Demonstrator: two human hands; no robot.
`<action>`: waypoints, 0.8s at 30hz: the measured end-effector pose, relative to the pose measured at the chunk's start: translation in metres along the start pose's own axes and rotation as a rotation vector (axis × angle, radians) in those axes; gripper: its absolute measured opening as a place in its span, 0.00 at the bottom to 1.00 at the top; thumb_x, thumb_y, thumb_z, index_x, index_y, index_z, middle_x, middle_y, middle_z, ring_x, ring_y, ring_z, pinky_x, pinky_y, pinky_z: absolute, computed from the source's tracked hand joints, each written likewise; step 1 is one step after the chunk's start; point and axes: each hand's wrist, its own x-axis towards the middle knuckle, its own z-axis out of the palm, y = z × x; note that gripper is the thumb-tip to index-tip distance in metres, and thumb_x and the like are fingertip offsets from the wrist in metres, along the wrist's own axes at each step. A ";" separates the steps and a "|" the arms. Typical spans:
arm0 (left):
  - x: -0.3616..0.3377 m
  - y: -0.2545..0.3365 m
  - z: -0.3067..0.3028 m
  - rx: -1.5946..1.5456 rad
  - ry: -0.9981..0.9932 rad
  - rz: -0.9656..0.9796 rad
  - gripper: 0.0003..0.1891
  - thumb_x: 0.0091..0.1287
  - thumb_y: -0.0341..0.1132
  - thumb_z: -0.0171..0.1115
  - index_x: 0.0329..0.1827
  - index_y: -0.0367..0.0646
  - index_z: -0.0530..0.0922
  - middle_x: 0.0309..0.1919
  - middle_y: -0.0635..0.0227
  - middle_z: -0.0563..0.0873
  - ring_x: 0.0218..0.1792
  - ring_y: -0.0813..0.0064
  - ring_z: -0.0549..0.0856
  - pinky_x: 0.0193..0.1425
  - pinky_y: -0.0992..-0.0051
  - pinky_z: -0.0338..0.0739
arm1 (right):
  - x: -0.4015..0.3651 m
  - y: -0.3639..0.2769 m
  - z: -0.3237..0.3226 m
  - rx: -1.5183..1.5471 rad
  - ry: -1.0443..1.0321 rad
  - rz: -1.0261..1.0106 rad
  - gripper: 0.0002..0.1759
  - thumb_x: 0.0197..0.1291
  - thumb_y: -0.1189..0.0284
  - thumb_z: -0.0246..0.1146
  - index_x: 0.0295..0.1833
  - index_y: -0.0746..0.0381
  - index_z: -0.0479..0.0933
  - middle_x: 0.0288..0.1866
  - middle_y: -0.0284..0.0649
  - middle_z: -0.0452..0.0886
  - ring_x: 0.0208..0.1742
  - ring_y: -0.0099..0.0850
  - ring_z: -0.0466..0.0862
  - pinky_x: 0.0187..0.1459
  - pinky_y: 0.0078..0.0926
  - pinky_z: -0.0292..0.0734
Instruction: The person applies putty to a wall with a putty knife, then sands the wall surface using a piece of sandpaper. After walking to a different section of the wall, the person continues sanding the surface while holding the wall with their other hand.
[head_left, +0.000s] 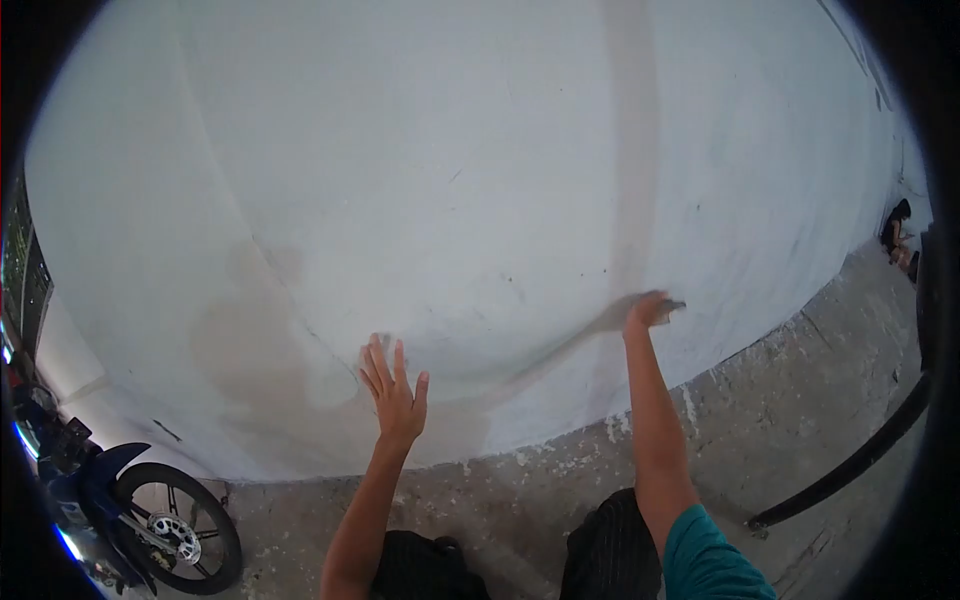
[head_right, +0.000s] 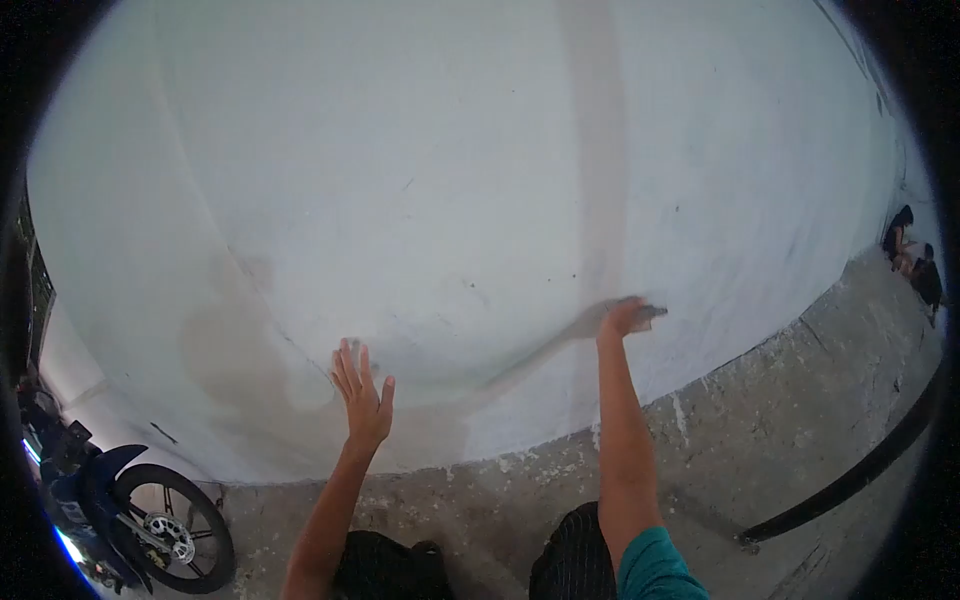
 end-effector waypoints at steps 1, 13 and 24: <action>-0.001 0.000 -0.003 -0.010 -0.010 -0.007 0.32 0.67 0.43 0.48 0.71 0.42 0.48 0.71 0.51 0.41 0.70 0.47 0.39 0.68 0.44 0.33 | 0.008 0.007 0.005 0.037 -0.122 -0.213 0.39 0.67 0.52 0.38 0.69 0.72 0.39 0.71 0.59 0.45 0.73 0.48 0.44 0.70 0.41 0.42; -0.004 -0.004 -0.022 -0.112 -0.037 -0.042 0.31 0.68 0.47 0.44 0.70 0.41 0.50 0.72 0.59 0.47 0.71 0.49 0.39 0.68 0.45 0.29 | -0.164 -0.126 0.014 -0.129 -0.295 -0.708 0.40 0.66 0.51 0.37 0.69 0.74 0.42 0.72 0.59 0.42 0.72 0.52 0.43 0.69 0.48 0.39; -0.014 -0.016 -0.035 -0.185 -0.103 -0.122 0.33 0.67 0.44 0.46 0.71 0.42 0.46 0.72 0.61 0.47 0.71 0.52 0.39 0.69 0.47 0.29 | -0.247 -0.121 0.017 -0.360 -0.661 -1.176 0.36 0.63 0.54 0.45 0.70 0.65 0.49 0.73 0.47 0.46 0.73 0.50 0.45 0.68 0.49 0.38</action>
